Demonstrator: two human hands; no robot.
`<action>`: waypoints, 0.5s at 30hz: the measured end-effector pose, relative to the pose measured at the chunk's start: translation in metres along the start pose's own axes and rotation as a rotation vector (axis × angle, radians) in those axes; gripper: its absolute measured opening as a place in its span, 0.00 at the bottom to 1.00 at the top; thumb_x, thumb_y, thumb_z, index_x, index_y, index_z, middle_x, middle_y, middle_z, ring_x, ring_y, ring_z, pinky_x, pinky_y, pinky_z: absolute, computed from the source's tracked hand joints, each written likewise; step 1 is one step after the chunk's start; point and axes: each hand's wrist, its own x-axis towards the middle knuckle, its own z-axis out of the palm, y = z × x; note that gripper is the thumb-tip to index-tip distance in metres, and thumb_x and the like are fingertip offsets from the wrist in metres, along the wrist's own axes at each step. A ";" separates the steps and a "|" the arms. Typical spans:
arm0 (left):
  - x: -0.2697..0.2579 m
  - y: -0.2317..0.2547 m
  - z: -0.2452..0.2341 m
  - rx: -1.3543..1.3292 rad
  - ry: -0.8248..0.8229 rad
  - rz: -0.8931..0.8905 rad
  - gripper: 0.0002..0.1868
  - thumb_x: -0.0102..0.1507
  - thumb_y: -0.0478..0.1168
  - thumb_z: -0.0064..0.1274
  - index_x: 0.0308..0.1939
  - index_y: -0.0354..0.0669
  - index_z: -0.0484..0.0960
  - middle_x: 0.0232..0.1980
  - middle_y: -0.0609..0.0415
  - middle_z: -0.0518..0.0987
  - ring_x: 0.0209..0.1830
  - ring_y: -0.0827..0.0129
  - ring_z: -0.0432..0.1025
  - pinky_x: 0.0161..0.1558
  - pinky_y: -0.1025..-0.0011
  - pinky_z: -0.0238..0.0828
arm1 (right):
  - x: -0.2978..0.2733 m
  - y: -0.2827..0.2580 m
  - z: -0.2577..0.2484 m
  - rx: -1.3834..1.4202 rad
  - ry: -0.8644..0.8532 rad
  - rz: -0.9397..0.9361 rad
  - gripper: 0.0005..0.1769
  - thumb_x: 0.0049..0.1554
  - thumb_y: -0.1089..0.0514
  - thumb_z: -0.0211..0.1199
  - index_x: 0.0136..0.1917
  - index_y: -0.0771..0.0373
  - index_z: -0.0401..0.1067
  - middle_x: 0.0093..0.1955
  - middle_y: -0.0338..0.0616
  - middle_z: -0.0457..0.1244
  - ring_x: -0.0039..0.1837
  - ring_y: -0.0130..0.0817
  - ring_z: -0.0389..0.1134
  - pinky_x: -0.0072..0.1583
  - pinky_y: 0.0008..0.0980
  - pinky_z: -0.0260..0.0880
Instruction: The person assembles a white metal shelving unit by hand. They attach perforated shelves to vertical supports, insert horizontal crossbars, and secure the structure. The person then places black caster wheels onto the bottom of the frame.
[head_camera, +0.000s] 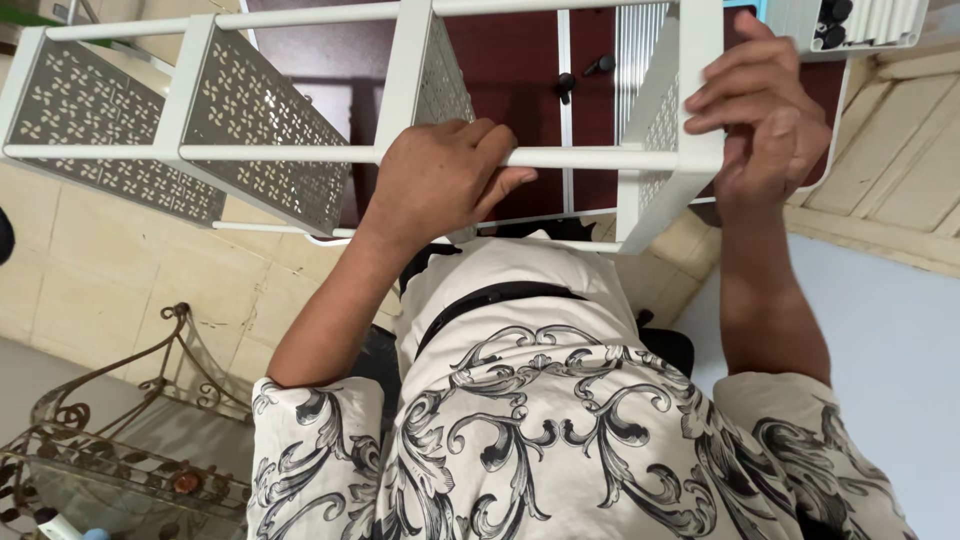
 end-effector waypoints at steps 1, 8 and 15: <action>0.001 -0.001 0.001 0.004 -0.008 -0.005 0.22 0.71 0.57 0.53 0.36 0.44 0.74 0.30 0.53 0.76 0.27 0.60 0.74 0.28 0.62 0.69 | 0.010 -0.002 -0.001 -0.024 -0.066 -0.031 0.35 0.70 0.48 0.38 0.36 0.74 0.74 0.43 0.56 0.68 0.56 0.47 0.67 0.73 0.48 0.62; 0.006 -0.004 0.004 0.024 -0.032 -0.046 0.26 0.71 0.62 0.50 0.32 0.44 0.72 0.23 0.56 0.74 0.19 0.62 0.72 0.21 0.63 0.66 | 0.036 -0.005 0.009 0.023 -0.312 0.026 0.32 0.70 0.50 0.36 0.41 0.72 0.75 0.46 0.56 0.70 0.44 0.43 0.64 0.62 0.41 0.60; 0.005 -0.007 0.009 0.067 -0.028 -0.025 0.28 0.70 0.63 0.51 0.29 0.45 0.70 0.21 0.57 0.73 0.15 0.65 0.70 0.18 0.65 0.64 | 0.022 -0.004 0.012 0.039 -0.224 0.129 0.25 0.70 0.50 0.38 0.38 0.66 0.63 0.37 0.53 0.63 0.43 0.37 0.58 0.58 0.35 0.57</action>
